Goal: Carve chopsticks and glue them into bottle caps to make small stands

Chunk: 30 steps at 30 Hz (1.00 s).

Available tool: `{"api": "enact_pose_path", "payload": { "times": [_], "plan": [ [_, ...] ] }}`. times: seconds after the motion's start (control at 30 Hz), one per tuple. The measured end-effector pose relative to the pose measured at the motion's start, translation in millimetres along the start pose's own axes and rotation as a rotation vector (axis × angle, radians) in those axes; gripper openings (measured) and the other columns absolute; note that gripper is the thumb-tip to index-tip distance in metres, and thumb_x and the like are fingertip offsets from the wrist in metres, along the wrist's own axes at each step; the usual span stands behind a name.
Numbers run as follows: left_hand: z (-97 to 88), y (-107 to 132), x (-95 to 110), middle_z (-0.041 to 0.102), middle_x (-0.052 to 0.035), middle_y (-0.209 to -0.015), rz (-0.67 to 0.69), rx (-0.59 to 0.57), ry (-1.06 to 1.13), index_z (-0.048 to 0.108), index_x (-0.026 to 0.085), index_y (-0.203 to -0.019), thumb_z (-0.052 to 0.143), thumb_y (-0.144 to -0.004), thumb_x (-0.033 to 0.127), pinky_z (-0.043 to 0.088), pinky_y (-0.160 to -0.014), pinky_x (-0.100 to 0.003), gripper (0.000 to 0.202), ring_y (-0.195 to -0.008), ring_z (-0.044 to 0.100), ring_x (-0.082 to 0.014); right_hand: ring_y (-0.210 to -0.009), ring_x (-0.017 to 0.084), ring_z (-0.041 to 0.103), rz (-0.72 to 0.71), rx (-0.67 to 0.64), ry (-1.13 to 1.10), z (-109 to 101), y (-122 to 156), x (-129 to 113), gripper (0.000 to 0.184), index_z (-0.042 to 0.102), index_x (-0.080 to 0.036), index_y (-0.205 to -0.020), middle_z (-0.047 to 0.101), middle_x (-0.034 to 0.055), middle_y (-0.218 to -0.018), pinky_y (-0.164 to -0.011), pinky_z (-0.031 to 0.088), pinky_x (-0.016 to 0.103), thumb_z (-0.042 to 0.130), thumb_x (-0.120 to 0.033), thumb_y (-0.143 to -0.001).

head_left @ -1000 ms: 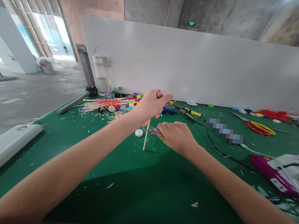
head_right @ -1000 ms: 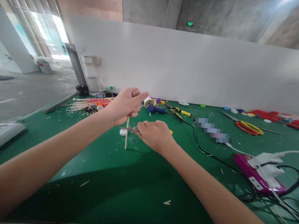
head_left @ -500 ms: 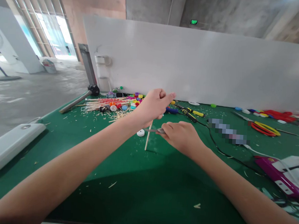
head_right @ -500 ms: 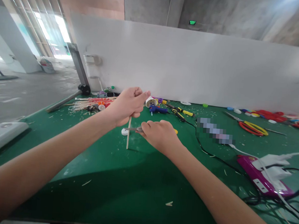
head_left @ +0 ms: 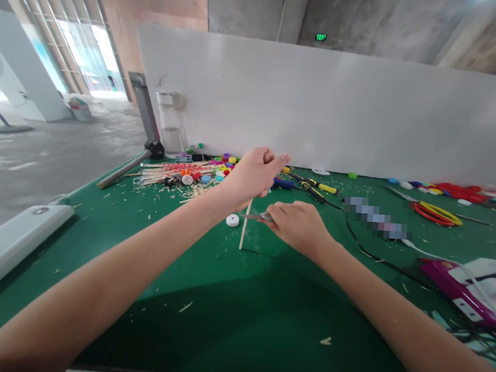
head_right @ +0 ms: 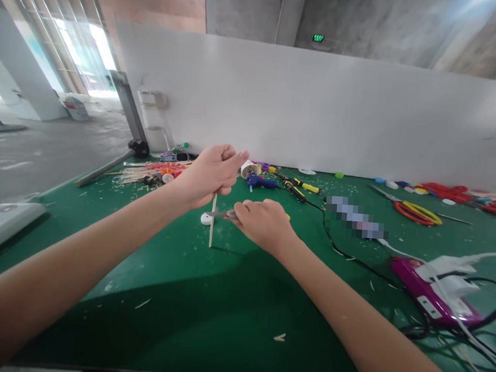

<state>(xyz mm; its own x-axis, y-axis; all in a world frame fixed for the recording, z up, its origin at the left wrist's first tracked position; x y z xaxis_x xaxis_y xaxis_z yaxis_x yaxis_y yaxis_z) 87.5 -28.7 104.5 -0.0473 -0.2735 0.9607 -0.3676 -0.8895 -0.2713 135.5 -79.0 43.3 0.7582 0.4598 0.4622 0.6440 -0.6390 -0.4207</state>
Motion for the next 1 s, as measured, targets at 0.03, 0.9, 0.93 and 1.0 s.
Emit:
{"api": "enact_pose_path", "payload": {
  "times": [0.03,0.9,0.93,1.0],
  "plan": [
    [1.0,1.0,1.0,0.015,0.0091,-0.056,0.012,-0.001,-0.013,0.024,0.023,-0.069,0.050,-0.094,0.031,0.017,-0.037,-0.018,0.037,-0.040,0.018,-0.0028,-0.053,0.012,0.051,0.001,0.005,0.000,-3.1,-1.2,-3.9,0.038,0.060,-0.017,-0.081,0.064,0.0005,-0.067,-0.053,0.015,0.030,0.034,-0.037,-0.099],
    [-4.0,3.4,3.3,0.017,0.0083,-0.057,0.066,0.057,-0.146,0.023,0.022,-0.068,0.050,-0.093,0.034,0.020,-0.040,-0.021,0.039,-0.041,0.021,-0.0026,-0.048,0.011,0.047,0.074,-0.024,0.024,-12.9,-0.1,-9.7,0.036,0.059,-0.018,-0.078,0.062,-0.0003,-0.062,-0.051,0.014,0.029,0.038,-0.040,-0.097],
    [-4.1,3.1,3.0,0.017,0.0083,-0.057,0.072,0.059,-0.139,0.023,0.023,-0.069,0.049,-0.094,0.034,0.020,-0.041,-0.021,0.038,-0.041,0.022,-0.0027,-0.048,0.011,0.047,0.094,-0.015,0.032,-13.7,0.8,-9.4,0.037,0.058,-0.018,-0.076,0.062,-0.0003,-0.061,-0.050,0.014,0.029,0.038,-0.041,-0.097],
    [-5.0,2.5,2.7,0.019,0.0083,-0.056,0.081,0.071,-0.133,0.023,0.023,-0.070,0.046,-0.095,0.033,0.020,-0.041,-0.021,0.036,-0.041,0.022,-0.0029,-0.046,0.011,0.046,0.136,-0.001,0.049,-15.6,3.0,-9.7,0.040,0.057,-0.018,-0.074,0.060,-0.0004,-0.059,-0.050,0.013,0.029,0.036,-0.042,-0.098]
  ]
}}
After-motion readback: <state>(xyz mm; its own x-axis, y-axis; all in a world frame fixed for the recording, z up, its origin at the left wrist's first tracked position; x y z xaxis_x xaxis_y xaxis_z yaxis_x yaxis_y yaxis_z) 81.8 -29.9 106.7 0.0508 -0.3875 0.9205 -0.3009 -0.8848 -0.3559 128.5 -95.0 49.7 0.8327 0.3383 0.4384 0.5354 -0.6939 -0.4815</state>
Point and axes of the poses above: each hand's wrist, its own y-axis away from the middle knuckle, its own z-axis out of the palm, x = y × z, the point moved 10 cm from there along -y, towards the middle knuckle
